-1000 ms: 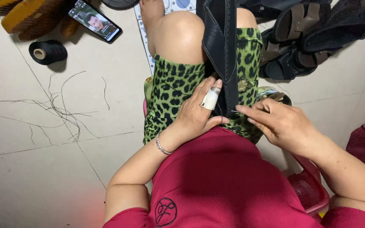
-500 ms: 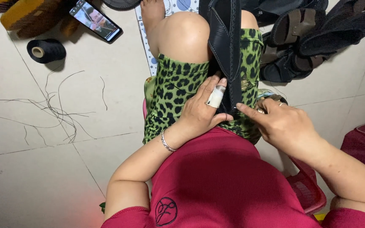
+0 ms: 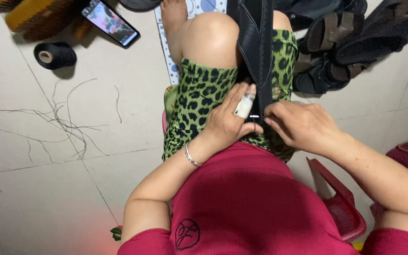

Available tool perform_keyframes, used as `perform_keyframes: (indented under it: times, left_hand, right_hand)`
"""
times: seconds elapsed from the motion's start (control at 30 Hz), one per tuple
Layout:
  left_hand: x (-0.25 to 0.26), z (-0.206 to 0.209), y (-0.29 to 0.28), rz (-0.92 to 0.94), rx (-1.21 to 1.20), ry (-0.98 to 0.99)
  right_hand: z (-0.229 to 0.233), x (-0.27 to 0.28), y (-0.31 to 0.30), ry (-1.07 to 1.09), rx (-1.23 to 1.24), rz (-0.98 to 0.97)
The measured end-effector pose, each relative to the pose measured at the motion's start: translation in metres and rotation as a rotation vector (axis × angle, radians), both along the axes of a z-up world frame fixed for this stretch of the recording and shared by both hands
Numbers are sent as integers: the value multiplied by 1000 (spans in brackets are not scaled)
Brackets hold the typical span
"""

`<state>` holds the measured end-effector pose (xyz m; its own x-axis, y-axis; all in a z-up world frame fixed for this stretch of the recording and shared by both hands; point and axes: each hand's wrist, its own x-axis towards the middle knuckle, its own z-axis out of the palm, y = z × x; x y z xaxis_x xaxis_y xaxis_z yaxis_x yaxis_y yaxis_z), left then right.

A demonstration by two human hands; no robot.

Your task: The person sews a black shoe using a needle and thread while sitting. They repeatedly insert the needle through the shoe's sole and pull the thread to stitch it. A smartphone is visible on the floor nearby.

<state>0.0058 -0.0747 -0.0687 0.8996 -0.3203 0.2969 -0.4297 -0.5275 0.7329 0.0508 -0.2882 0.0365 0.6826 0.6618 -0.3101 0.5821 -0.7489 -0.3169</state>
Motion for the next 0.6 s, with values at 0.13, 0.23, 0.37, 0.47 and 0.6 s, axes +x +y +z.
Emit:
perform_keyframes:
  times: [0.13,0.23,0.37,0.47,0.6]
  left_hand:
    - [-6,21,61,-30,-209,350]
    - [-16,6,175,208,-33,783]
    - [7,9,209,376,263,575]
    - [10,31,109,203,70,96]
    - [4,40,20,23,-141,-380]
  right_hand:
    - [3,-2,-12,111,102,-143]
    - [3,-4,-16,135,44,-193]
    - [6,-4,-9,115,-21,-178]
    - [12,-1,-4,79,-28,-146]
    - [11,-4,-3,31,-76,-127]
